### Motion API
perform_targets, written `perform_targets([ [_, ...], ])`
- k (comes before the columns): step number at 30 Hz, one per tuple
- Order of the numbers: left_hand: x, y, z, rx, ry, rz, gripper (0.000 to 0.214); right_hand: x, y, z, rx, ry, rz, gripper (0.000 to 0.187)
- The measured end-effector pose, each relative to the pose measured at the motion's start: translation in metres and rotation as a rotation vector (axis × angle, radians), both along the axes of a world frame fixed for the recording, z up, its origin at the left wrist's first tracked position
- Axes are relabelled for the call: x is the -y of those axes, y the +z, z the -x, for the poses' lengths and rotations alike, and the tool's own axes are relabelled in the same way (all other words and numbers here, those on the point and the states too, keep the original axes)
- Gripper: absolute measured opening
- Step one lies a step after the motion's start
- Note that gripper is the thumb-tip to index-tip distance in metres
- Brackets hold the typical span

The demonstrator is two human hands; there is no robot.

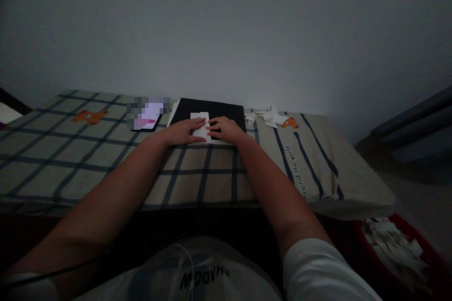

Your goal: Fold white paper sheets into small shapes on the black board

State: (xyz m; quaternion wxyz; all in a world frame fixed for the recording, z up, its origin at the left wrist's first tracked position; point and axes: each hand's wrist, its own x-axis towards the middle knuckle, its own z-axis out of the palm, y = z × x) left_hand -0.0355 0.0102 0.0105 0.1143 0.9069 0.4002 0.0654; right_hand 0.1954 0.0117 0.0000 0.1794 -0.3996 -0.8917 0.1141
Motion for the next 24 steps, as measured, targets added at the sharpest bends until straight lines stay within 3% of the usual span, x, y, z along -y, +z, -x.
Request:
perform_targets([
  [7,-0.005,-0.008,-0.002,0.113,0.007,-0.092,0.065,0.001,-0.002,0.000,-0.017,0.008,-0.016,0.029],
  [14,-0.012,-0.017,-0.007,0.235,0.146,-0.180,0.039,-0.003,-0.005,-0.001,0.000,0.011,-0.019,0.027],
  [20,-0.017,-0.018,-0.007,0.271,0.182,-0.155,0.032,-0.003,-0.004,-0.001,-0.011,0.015,-0.014,0.028],
  [24,-0.018,-0.018,-0.001,0.244,0.125,-0.126,0.035,0.000,-0.002,0.000,-0.018,0.009,-0.012,0.028],
])
